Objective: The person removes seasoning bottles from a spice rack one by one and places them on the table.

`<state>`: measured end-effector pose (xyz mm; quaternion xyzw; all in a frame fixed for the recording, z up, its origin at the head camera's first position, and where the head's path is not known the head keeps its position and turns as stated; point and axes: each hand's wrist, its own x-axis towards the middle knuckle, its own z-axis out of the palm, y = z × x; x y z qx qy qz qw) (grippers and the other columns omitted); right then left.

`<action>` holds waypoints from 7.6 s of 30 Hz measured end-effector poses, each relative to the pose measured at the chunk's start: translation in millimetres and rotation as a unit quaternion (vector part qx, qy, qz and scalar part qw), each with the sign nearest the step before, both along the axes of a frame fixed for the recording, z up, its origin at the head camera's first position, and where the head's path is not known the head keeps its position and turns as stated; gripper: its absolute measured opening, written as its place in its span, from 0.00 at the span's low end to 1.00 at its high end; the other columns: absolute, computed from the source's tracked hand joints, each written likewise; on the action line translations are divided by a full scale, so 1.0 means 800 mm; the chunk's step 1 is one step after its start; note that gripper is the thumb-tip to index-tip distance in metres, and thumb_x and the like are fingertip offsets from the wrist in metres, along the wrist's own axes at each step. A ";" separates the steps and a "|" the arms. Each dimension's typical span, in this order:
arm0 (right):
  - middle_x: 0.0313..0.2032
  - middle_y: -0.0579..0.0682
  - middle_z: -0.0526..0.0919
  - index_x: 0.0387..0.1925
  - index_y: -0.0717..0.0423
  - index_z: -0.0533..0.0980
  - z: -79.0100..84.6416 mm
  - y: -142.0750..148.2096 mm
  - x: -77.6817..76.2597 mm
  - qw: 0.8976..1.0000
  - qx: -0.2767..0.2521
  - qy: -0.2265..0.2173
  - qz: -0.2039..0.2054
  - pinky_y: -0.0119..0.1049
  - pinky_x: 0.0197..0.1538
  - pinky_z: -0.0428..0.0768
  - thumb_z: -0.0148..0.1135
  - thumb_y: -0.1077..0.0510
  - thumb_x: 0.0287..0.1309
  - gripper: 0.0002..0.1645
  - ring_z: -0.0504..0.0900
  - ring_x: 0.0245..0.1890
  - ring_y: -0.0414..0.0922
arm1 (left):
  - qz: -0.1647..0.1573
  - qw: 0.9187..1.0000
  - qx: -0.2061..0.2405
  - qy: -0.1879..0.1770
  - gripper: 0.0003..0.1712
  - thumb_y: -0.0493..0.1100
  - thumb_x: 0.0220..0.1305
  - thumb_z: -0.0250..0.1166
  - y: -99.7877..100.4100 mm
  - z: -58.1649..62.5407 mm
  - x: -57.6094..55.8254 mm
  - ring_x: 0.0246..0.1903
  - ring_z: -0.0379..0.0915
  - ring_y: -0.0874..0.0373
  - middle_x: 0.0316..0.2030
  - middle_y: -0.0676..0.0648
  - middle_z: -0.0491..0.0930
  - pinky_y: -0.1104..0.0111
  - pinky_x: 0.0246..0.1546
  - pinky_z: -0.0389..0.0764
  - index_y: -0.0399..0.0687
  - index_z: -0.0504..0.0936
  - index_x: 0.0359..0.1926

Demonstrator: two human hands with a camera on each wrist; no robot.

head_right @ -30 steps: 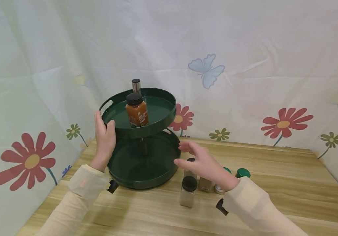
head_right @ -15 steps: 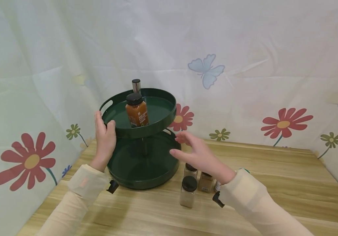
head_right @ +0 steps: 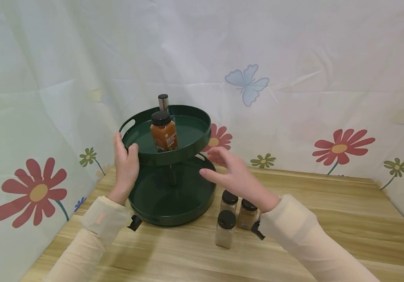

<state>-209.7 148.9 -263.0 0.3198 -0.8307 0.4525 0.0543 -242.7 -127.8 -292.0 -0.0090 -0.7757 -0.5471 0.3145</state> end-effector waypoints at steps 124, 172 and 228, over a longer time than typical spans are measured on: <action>0.48 0.53 0.75 0.57 0.56 0.60 0.061 -0.133 -0.072 0.988 0.117 -0.047 -0.088 0.49 0.48 0.74 0.64 0.41 0.45 0.41 0.74 0.45 0.48 | 0.015 1.000 -0.003 -0.005 0.38 0.47 0.62 0.43 0.002 0.002 0.001 0.67 0.30 0.54 0.70 0.42 0.34 0.54 0.66 0.41 0.41 0.38 0.69; 0.39 0.52 0.77 0.46 0.56 0.66 0.047 -0.131 -0.072 0.988 0.069 -0.003 -0.138 0.44 0.38 0.75 0.62 0.45 0.48 0.29 0.74 0.35 0.47 | 0.013 1.000 -0.010 -0.005 0.38 0.46 0.62 0.42 0.002 -0.002 0.000 0.67 0.31 0.53 0.70 0.43 0.34 0.51 0.65 0.42 0.41 0.39 0.69; 0.50 0.55 0.74 0.56 0.57 0.63 0.054 -0.107 -0.073 0.969 -0.224 -0.095 -0.044 0.46 0.55 0.70 0.57 0.51 0.55 0.29 0.72 0.48 0.47 | 0.019 1.000 -0.011 0.004 0.37 0.46 0.62 0.41 0.000 -0.005 -0.004 0.67 0.29 0.55 0.70 0.44 0.33 0.54 0.66 0.42 0.43 0.37 0.69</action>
